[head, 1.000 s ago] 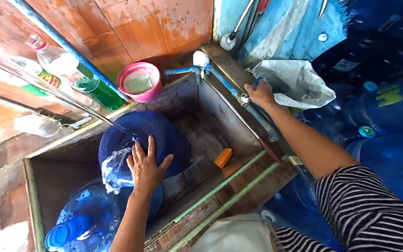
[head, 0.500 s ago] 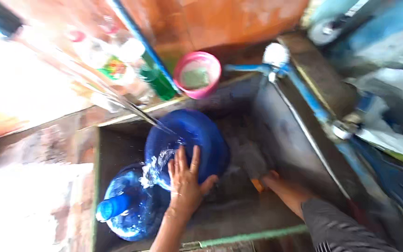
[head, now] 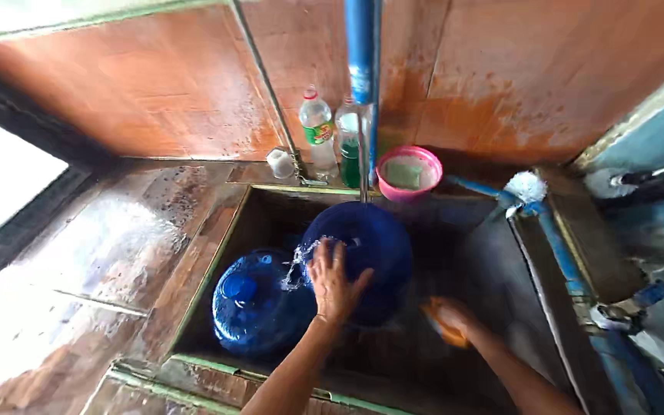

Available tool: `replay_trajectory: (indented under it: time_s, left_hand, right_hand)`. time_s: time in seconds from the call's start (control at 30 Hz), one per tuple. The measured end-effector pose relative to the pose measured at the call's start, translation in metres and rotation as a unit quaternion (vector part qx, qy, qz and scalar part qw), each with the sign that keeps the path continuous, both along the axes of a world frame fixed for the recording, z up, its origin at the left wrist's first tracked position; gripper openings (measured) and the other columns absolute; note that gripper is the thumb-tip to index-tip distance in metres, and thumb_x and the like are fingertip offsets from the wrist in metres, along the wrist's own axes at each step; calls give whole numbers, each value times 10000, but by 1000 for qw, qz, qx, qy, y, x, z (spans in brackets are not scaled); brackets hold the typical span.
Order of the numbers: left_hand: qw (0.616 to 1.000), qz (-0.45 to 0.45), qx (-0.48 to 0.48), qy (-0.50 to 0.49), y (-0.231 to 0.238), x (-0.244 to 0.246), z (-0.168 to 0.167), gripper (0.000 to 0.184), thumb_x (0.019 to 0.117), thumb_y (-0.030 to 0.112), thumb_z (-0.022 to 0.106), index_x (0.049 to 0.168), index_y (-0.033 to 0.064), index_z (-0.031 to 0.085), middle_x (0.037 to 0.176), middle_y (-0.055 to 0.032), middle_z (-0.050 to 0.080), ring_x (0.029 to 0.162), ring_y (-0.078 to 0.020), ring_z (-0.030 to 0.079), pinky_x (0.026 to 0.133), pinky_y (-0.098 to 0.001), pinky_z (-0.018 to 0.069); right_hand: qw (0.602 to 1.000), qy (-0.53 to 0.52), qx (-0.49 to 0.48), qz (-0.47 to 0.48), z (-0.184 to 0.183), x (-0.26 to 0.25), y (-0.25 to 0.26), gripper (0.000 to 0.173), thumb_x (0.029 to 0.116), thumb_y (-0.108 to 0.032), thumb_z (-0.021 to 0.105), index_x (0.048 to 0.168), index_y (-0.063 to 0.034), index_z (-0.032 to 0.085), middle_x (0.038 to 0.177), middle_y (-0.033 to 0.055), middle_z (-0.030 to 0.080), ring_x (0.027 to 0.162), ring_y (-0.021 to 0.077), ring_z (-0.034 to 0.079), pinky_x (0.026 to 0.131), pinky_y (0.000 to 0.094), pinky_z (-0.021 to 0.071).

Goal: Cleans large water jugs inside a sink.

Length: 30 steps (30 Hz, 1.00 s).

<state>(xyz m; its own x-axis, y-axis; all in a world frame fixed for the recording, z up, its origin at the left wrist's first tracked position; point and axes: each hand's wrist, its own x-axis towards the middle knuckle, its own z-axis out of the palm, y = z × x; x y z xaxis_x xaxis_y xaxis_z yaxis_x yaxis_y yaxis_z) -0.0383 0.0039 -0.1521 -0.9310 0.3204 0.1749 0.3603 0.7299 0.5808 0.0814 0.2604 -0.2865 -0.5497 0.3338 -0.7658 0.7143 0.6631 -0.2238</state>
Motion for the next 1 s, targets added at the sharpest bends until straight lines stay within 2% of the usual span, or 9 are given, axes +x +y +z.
replay_trajectory:
  time_s: [0.07,0.13,0.2,0.3,0.57,0.7,0.87,0.93,1.0]
  left_hand:
    - [984,126,50,-116,-16,-10,0,1092,802,565,800,1550,-75,326,1634,-354,173,1508,-541,194,1149,-717,238]
    - [931,208,186,-237,-26,-19,-7,1190,805,497,844,1602,-49,149,1636,-347,151,1499,-496,252,1176,-618,312]
    - [860,270,293,-317,-28,-27,-12,1189,799,461,868,1597,-26,134,1567,-368,293,1403,-503,409,1106,-603,410]
    - [822,272,334,-374,-33,-32,-11,1230,777,421,893,1612,0,94,1596,-364,231,1430,-530,340,1118,-634,372]
    - [885,150,278,-342,-9,45,-11,1273,774,380,889,1608,-43,26,1630,-352,158,1459,-503,328,1131,-577,403]
    - [906,37,231,-352,-12,38,-10,1226,791,363,869,1637,36,45,1682,-269,100,1502,-477,272,1122,-605,397]
    - [909,-26,201,-363,-17,21,-15,1082,868,420,779,1649,94,104,1678,-232,184,1490,-468,305,1107,-626,404]
    - [913,-89,174,-359,-7,15,-15,1076,871,418,781,1651,101,111,1695,-210,147,1518,-468,244,1113,-665,365]
    - [916,-130,156,-345,0,2,-13,1043,873,424,786,1646,112,160,1687,-196,190,1506,-454,280,1102,-672,369]
  right_hand:
    - [987,125,59,-83,81,-13,7,550,1096,-368,449,1450,52,488,1374,320,579,1305,465,556,1091,616,422]
    - [953,254,105,-123,154,-21,-1,636,1040,-407,592,1452,62,473,1320,343,598,1244,495,584,1050,648,434]
    - [927,334,134,-105,214,-31,-28,704,981,-382,696,1484,40,441,1323,339,596,1234,497,586,1039,659,432]
    - [923,349,150,-61,258,-55,-77,721,954,-341,735,1500,15,425,1321,317,605,1242,471,588,1046,626,441]
    - [931,284,211,-87,211,-147,-146,685,988,-288,672,1518,40,385,1336,302,610,1271,442,588,1069,588,448]
    - [934,279,207,79,217,-135,-172,734,987,-351,663,1581,-51,354,1276,287,653,1205,460,625,1016,635,461]
    - [920,269,261,-112,208,-102,-92,728,1002,-306,643,1581,-9,316,1367,302,594,1283,462,576,1078,614,434]
    - [933,262,241,-55,211,-89,-122,764,1008,-343,637,1603,-24,279,1323,296,627,1243,451,608,1060,601,452]
    - [934,299,194,26,208,-83,-137,761,982,-361,670,1590,-43,340,1268,281,663,1191,446,638,1036,610,463]
